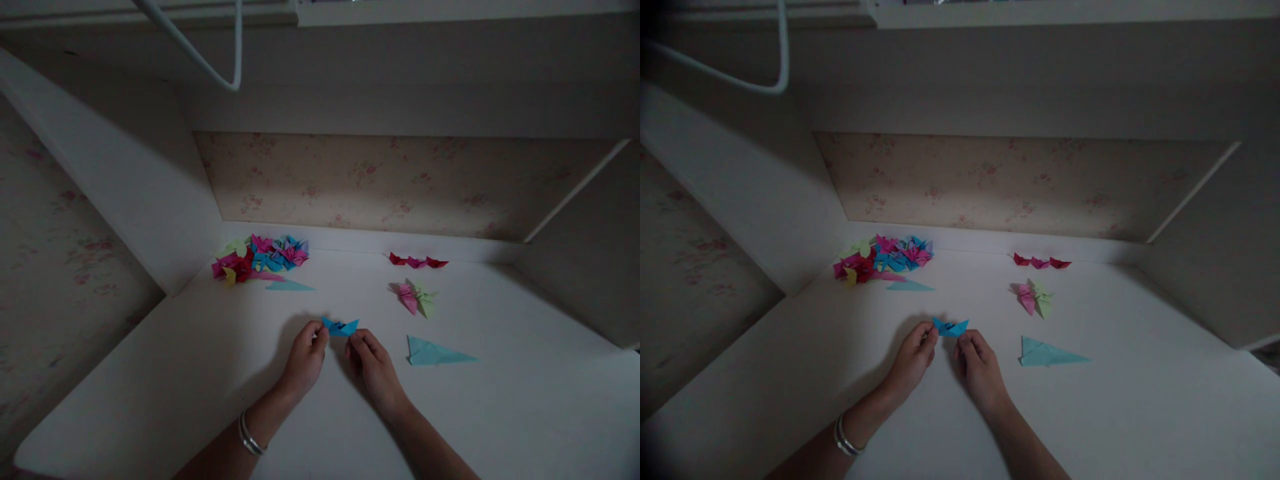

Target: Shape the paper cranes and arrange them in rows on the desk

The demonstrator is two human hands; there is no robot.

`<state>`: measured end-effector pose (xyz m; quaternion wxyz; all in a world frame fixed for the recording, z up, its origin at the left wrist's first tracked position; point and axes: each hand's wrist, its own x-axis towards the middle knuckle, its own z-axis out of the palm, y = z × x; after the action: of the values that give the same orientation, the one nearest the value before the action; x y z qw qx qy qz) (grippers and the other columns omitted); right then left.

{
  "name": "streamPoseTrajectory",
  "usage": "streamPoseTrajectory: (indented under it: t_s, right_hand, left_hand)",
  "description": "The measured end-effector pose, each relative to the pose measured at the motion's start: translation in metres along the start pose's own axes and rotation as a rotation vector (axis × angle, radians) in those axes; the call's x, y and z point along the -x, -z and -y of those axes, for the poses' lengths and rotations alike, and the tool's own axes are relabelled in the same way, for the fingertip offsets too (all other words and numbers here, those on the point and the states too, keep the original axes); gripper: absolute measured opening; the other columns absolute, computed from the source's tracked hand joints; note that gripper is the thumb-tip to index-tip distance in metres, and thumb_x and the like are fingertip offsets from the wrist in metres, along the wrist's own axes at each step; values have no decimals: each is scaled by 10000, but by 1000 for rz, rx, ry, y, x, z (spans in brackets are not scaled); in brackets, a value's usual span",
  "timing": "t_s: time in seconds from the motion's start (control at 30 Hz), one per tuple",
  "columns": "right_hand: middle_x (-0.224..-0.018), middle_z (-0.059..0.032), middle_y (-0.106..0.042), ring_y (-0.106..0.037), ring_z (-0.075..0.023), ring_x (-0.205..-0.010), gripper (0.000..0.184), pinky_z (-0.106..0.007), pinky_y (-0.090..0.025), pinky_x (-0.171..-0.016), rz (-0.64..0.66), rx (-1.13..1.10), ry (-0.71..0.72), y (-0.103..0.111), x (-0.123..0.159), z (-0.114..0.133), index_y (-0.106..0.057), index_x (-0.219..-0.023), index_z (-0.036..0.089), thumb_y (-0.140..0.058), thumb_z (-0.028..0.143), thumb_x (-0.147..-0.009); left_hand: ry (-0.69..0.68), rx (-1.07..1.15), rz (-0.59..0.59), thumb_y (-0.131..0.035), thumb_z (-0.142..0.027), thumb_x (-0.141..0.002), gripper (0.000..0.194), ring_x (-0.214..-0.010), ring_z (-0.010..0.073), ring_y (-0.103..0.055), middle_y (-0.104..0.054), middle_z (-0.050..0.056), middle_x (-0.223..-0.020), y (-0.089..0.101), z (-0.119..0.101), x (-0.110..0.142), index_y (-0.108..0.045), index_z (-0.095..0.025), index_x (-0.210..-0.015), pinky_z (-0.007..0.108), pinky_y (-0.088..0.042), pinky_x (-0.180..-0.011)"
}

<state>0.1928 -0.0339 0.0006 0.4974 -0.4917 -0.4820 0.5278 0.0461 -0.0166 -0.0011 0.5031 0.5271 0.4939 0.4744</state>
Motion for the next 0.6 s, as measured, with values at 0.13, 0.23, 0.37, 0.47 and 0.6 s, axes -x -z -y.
streamPoseTrajectory:
  t_s: [0.13,0.23,0.37,0.47,0.6]
  right_hand:
    - [-525,51,-430,-388,-127,-476,358,-262,-290,-471,0,10,-3,0,0,2,-536,-684,209,-479,510,-870]
    - [-527,50,-427,-384,-124,-474,359,-259,-288,-466,7,4,-3,0,0,2,-535,-692,208,-473,509,-876]
    - [-522,48,-433,-388,-124,-468,364,-257,-287,-464,11,-3,-10,0,1,2,-538,-697,207,-476,520,-872]
    - [-526,48,-441,-389,-125,-466,363,-258,-285,-462,8,-8,-7,0,1,3,-541,-696,210,-474,522,-869]
    - [-527,50,-440,-385,-124,-469,352,-254,-287,-460,12,-16,-10,0,1,3,-538,-692,210,-482,512,-866]
  left_hand:
    - [12,10,4,-466,-514,-867,342,-429,69,-284,-302,-96,-525,0,1,0,-500,-177,-823,201,-214,-437]
    - [15,18,2,-472,-529,-857,356,-428,69,-285,-304,-96,-524,-1,0,0,-502,-175,-830,201,-211,-432]
    - [25,22,-5,-481,-552,-843,382,-431,71,-293,-315,-92,-527,-1,-1,1,-508,-171,-826,203,-215,-425]
    - [25,24,-3,-484,-555,-840,387,-435,71,-297,-317,-90,-533,0,-2,1,-509,-170,-823,202,-220,-424]
    - [29,28,6,-489,-530,-846,364,-436,67,-297,-320,-90,-540,0,-3,0,-510,-168,-822,197,-221,-419]
